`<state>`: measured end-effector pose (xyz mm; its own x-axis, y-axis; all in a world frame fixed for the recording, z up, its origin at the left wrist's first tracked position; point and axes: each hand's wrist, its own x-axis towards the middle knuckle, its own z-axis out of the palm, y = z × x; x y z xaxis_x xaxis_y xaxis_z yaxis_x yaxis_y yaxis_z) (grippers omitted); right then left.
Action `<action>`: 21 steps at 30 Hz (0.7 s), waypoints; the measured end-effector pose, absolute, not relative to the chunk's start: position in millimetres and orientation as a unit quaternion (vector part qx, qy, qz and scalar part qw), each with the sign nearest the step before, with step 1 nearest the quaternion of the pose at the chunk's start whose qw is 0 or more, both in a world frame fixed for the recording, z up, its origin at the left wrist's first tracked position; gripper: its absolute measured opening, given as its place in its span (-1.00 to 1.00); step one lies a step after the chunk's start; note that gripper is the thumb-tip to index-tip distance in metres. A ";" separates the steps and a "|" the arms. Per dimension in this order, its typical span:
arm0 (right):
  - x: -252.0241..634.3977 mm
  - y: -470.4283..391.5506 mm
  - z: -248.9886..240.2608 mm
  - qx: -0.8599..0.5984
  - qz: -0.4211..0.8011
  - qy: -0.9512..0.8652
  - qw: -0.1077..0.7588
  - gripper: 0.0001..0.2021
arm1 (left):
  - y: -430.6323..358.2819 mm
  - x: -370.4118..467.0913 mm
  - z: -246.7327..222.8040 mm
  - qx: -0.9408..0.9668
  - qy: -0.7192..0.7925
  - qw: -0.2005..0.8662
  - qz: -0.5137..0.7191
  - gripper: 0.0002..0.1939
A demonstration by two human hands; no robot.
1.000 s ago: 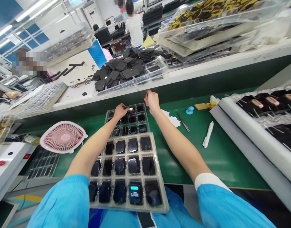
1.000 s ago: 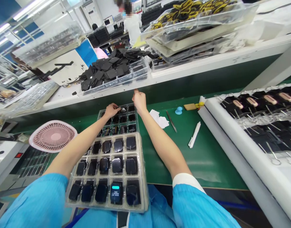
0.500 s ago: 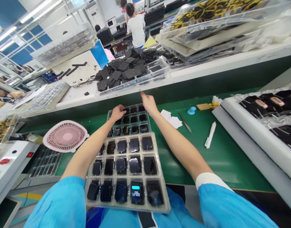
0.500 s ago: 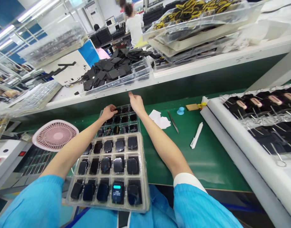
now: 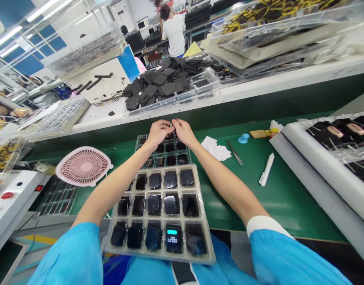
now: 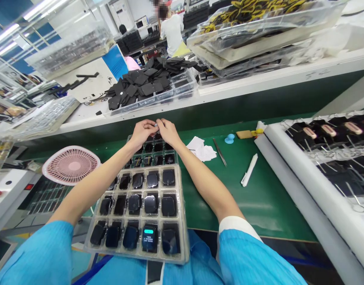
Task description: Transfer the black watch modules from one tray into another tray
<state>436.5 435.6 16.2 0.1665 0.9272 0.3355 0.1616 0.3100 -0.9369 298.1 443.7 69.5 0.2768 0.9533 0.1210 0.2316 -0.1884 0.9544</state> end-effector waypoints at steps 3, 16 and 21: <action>440.7 441.0 15.6 -0.511 0.352 -0.474 0.624 -0.46 | 445.6 297.8 67.9 0.652 0.459 0.451 0.401 -0.68; 470.3 440.1 39.1 -0.368 0.584 -0.216 0.691 -0.49 | 519.7 222.4 3.4 0.737 0.618 0.181 0.206 -0.81; 472.6 440.0 40.6 -0.331 0.628 -0.210 0.672 -0.61 | 529.5 218.5 -0.4 0.782 0.600 0.119 0.118 -0.75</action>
